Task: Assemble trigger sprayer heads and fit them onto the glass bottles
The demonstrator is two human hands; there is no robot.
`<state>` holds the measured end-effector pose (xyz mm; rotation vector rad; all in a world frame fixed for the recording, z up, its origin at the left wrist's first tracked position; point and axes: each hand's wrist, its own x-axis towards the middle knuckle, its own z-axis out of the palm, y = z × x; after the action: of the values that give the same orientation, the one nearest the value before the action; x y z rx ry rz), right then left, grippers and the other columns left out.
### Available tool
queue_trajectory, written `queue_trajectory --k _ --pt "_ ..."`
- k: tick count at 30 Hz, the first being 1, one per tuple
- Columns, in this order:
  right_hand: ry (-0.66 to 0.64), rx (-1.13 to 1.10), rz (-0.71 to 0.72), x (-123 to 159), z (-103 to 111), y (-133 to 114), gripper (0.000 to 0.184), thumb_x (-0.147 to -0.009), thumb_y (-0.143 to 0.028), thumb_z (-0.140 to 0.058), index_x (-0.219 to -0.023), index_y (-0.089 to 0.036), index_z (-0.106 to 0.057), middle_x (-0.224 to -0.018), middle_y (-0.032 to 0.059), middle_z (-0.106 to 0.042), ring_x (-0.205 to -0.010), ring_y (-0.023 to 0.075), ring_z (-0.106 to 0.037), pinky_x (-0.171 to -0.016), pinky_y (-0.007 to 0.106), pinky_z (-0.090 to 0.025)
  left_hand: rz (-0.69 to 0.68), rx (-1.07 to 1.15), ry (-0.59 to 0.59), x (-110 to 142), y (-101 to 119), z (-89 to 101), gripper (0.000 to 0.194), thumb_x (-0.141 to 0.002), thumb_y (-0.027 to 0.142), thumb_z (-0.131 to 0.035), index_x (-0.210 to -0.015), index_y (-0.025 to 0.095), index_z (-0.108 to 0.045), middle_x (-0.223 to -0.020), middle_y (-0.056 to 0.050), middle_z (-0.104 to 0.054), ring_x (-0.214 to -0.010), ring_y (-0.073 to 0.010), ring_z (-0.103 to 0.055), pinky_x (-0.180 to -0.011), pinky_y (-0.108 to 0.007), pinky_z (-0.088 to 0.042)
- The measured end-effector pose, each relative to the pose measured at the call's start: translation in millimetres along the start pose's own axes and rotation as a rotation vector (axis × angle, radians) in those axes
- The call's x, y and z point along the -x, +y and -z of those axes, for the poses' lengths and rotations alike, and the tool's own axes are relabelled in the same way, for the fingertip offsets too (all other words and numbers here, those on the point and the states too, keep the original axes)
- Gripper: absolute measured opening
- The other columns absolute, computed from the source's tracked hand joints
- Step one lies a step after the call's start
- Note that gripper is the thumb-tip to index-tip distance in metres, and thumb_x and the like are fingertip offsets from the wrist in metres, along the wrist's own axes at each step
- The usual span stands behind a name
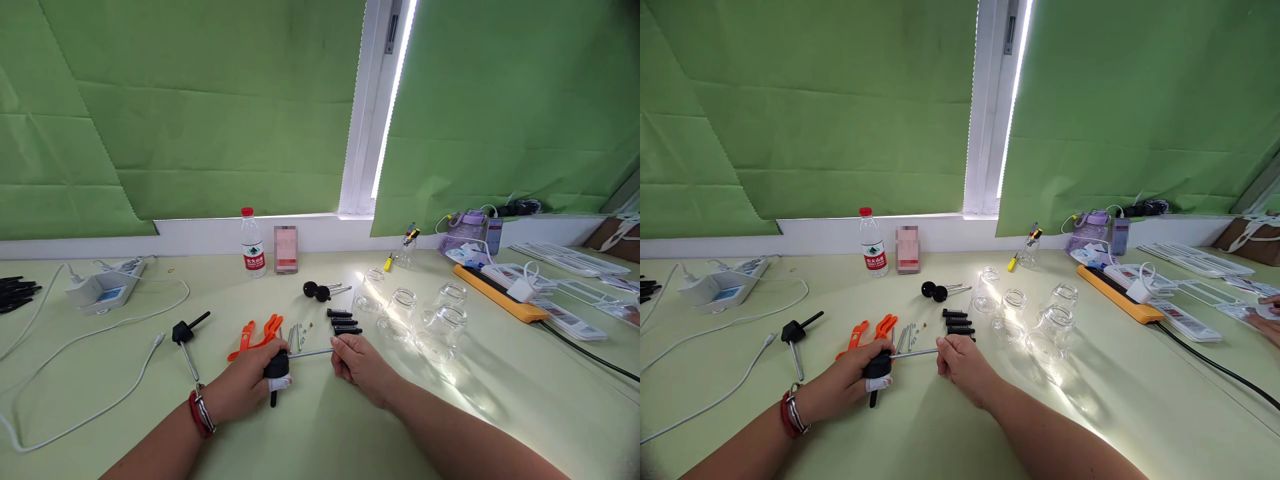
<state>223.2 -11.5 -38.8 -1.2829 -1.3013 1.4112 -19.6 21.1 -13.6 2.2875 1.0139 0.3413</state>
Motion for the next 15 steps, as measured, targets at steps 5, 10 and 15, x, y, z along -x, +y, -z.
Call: queue_trajectory --k 5,10,15 --pt "0.039 0.191 0.118 11.4 -14.9 -5.7 0.046 -0.091 -0.05 -0.033 -0.069 -0.016 -0.055 -0.062 0.0014 -0.056 -0.048 0.0091 -0.042 -0.049 0.023 -0.032 0.015 0.051 0.133 1.4 2.9 -0.8 0.023 -0.086 0.042 -0.048 -0.098 0.023 -0.049 -0.083 -0.002 -0.057 -0.071 -0.0168 -0.051 -0.063 -0.025 -0.04" --pt "-0.089 0.783 0.459 25.7 -48.3 -21.9 0.025 -0.086 -0.039 -0.049 -0.088 -0.018 -0.063 -0.076 0.0026 -0.063 -0.066 0.014 -0.053 -0.06 0.025 -0.035 0.029 0.025 0.271 2.7 11.8 -5.4 0.022 -0.087 0.042 -0.045 -0.097 0.022 -0.049 -0.076 0.0 -0.057 -0.065 -0.0159 -0.051 -0.061 -0.025 -0.039" --pt "-0.057 1.115 0.477 17.0 -72.0 -33.7 0.022 -0.085 -0.031 -0.049 -0.073 -0.016 -0.06 -0.07 0.0039 -0.064 -0.061 0.0149 -0.055 -0.055 0.026 -0.029 0.05 0.018 0.379 4.2 15.4 -7.3 0.022 -0.088 0.041 -0.044 -0.1 0.023 -0.046 -0.077 0.0 -0.059 -0.064 -0.0159 -0.052 -0.062 -0.027 -0.041"
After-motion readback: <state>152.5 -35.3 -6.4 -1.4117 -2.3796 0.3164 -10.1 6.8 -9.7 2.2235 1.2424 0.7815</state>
